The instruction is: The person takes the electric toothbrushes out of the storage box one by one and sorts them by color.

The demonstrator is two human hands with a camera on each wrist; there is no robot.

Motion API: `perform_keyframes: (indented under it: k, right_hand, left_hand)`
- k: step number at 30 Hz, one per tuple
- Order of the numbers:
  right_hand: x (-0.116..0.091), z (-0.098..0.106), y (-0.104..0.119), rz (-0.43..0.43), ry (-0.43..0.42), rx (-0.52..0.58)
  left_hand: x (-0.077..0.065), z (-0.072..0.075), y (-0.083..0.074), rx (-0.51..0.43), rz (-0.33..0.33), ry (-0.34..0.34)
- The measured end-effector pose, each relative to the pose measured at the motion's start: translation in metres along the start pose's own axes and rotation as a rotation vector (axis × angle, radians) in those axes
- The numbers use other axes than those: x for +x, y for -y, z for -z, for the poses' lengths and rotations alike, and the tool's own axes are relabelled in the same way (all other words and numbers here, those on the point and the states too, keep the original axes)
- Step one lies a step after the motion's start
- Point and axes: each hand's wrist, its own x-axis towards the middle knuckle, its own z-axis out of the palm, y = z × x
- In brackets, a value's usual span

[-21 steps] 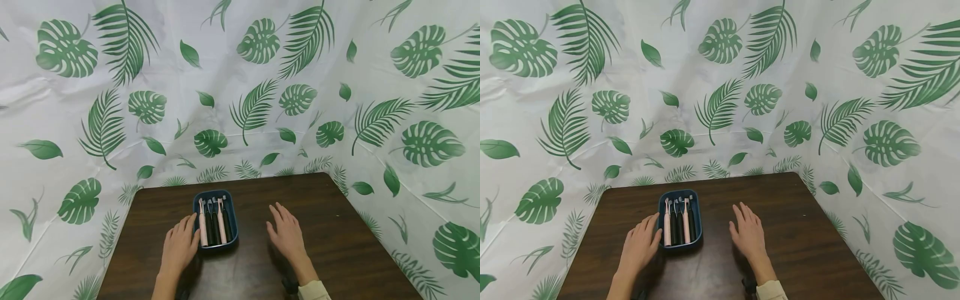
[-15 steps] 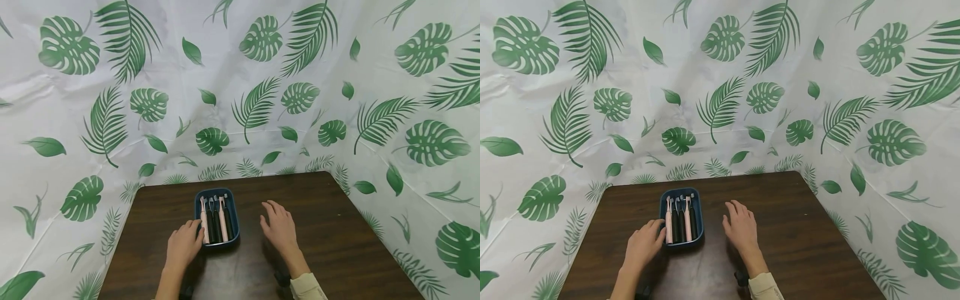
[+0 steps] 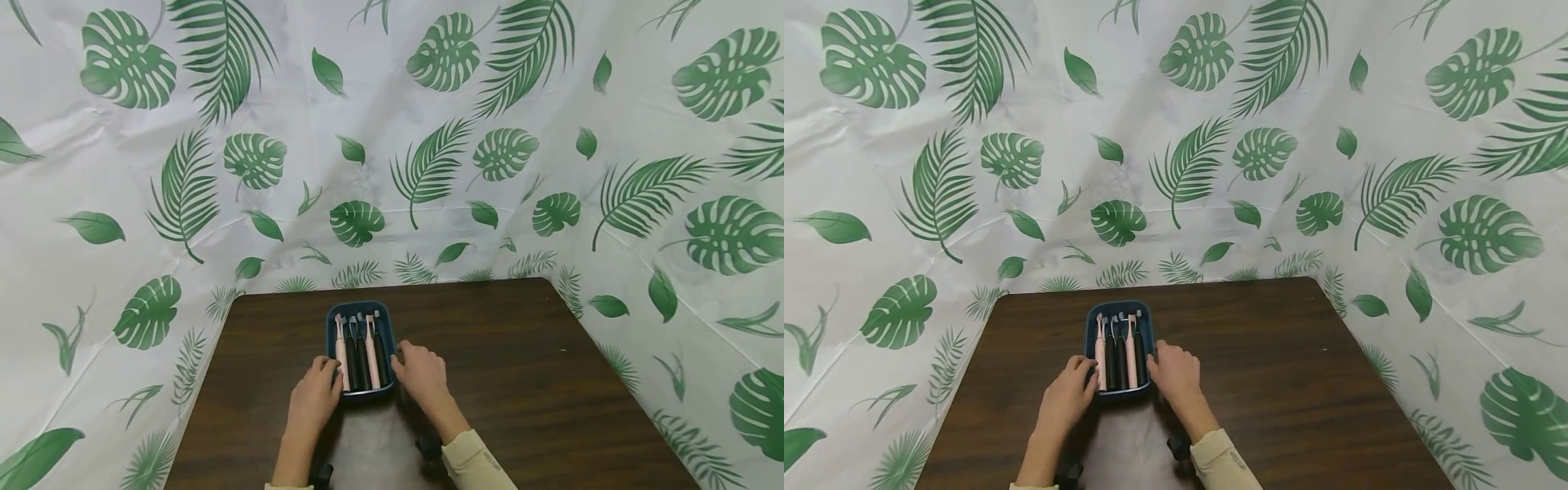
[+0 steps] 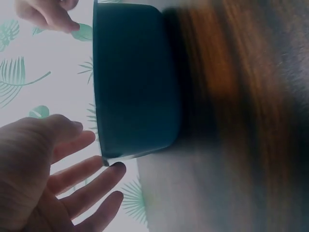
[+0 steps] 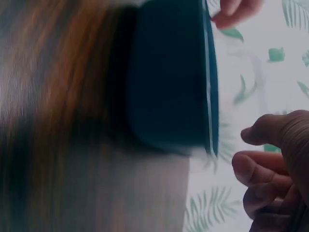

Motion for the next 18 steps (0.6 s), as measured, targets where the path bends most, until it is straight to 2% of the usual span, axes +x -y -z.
perform_keyframes:
  k: [3, 8, 14, 18]
  right_hand:
    - [0.005, -0.007, 0.011, 0.007, 0.022, -0.015]
    - [0.016, -0.01, 0.028, 0.002, 0.049, -0.063]
    - [0.023, -0.012, 0.04, 0.008, 0.12, -0.103]
    - [0.024, -0.016, 0.043, 0.02, 0.128, -0.141]
  left_hand:
    - [-0.001, -0.004, 0.001, 0.006, 0.007, -0.017]
    - [-0.001, -0.008, 0.004, 0.026, 0.02, 0.0]
    - [-0.003, -0.011, 0.01, -0.026, 0.044, 0.014]
    - [-0.005, -0.011, 0.014, -0.056, 0.042, 0.031]
